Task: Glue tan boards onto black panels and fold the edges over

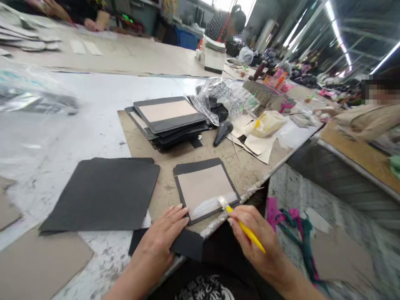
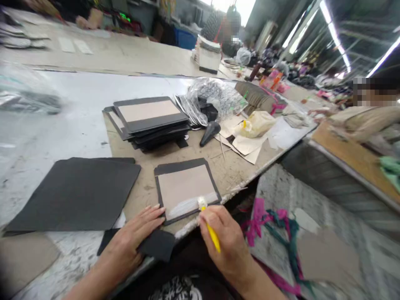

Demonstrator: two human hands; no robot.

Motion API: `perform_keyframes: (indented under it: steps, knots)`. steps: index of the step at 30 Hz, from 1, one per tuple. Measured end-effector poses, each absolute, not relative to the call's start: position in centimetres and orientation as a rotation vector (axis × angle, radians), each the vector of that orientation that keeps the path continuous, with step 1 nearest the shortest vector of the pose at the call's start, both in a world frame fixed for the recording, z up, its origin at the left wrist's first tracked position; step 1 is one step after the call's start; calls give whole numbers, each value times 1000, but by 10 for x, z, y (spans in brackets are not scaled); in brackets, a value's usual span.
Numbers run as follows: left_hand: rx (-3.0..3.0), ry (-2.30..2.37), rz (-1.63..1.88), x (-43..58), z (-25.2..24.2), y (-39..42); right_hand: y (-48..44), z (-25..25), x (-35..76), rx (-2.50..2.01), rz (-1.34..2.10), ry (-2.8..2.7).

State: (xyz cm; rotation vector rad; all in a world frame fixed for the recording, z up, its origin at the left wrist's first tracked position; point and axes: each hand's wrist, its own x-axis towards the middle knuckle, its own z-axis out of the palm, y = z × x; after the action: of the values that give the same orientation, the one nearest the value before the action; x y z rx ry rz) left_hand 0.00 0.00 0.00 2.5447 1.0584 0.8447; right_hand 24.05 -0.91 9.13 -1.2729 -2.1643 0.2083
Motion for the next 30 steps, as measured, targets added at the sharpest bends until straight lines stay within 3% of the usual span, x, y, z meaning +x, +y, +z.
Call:
perform_keyframes:
  steps: [6, 14, 30]
  knots:
    - [2497, 1071, 861, 3, 5, 0, -8, 92, 243, -1368, -54, -2123]
    - [2451, 1149, 841, 7, 15, -3, -25, 84, 189, -1250, 425, -1969]
    - [2387, 1153, 813, 8, 14, -3, -4, 81, 212, -1451, 295, -1842]
